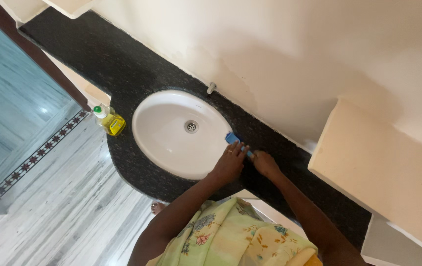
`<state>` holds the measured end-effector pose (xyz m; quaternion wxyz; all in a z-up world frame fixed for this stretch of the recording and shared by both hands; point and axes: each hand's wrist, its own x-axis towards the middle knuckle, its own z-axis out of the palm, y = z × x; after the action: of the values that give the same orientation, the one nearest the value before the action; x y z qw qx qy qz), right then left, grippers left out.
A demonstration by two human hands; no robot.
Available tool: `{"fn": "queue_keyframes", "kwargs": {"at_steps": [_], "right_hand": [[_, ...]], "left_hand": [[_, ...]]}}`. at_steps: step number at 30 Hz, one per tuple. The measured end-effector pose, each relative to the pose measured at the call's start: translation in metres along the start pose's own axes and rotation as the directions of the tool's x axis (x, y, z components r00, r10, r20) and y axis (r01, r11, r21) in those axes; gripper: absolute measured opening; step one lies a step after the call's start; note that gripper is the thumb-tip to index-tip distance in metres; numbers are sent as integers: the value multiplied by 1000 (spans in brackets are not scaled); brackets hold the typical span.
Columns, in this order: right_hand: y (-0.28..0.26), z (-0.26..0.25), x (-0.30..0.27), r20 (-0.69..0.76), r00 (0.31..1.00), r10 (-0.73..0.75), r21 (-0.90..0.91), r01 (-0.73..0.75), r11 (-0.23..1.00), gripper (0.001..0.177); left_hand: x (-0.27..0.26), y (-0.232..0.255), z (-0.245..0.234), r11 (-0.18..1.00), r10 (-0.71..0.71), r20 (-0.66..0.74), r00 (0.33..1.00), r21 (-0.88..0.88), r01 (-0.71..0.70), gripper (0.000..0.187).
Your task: The person scrubs the interior of a white bathroom sink using a blue scrub brush. They move the brush in circular motions across the basin and around the drain, then rinse the brush under running water from the faucet.
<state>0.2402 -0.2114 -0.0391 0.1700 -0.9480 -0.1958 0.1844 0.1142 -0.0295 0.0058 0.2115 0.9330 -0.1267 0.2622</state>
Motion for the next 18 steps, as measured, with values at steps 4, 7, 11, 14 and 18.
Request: {"fn": "queue_keyframes", "kwargs": {"at_steps": [4, 7, 11, 14, 18], "right_hand": [[3, 24, -66, 150, 988, 32, 190, -60, 980, 29], [-20, 31, -89, 339, 936, 96, 297, -203, 933, 29], [-60, 52, -84, 479, 865, -149, 427, -82, 901, 29], [-100, 89, -58, 515, 815, -264, 491, -28, 871, 27], [-150, 125, -13, 400, 817, -415, 281, 322, 904, 34]], "left_hand": [[-39, 23, 25, 975, 100, 171, 980, -212, -63, 60], [-72, 20, 26, 955, 70, 245, 967, -298, 6, 44], [-116, 6, -10, 948, -94, 211, 973, -281, 152, 35], [-142, -16, -50, 916, -294, 213, 932, -214, 338, 26], [-146, -46, -71, 935, -349, 18, 937, -54, 350, 30]]}}
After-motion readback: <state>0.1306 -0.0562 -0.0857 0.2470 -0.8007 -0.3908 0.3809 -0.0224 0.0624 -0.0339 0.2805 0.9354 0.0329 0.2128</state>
